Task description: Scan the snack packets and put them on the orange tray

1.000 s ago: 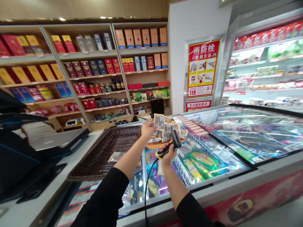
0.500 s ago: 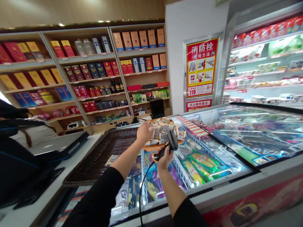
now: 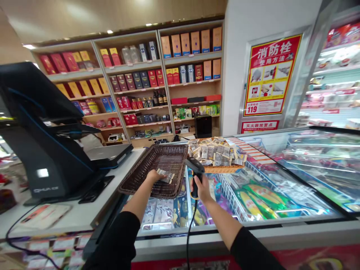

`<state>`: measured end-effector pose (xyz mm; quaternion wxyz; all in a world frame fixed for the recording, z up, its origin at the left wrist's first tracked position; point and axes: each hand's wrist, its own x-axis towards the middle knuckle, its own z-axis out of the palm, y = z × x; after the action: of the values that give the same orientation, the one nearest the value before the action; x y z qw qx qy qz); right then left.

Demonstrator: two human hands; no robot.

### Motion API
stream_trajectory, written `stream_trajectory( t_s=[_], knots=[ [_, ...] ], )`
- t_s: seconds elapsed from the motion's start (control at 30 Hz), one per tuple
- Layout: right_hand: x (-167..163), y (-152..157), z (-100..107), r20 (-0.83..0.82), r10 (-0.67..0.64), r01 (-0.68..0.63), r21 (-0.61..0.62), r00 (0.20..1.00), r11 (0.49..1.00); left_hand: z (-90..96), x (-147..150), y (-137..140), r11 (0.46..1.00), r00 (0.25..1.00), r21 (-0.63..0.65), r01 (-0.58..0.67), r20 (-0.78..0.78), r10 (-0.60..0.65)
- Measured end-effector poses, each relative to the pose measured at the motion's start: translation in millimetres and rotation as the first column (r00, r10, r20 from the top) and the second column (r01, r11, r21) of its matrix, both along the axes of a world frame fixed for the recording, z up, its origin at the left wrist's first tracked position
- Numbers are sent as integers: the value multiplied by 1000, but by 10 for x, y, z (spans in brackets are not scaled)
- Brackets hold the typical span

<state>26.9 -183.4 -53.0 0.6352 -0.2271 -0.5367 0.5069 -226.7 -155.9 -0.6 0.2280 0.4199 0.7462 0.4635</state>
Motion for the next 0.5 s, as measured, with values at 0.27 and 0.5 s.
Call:
stream_trajectory(
  t_s=[0.27,0.5],
  knots=[
    [51,-59,58,228,83,-90,22,970,996,134,200,3,948,827,314,-52,546,-135],
    [93,-149,145,459,69,-115,73,886,991,132,169,-5,912,753,376,-166,645,-129]
  ],
)
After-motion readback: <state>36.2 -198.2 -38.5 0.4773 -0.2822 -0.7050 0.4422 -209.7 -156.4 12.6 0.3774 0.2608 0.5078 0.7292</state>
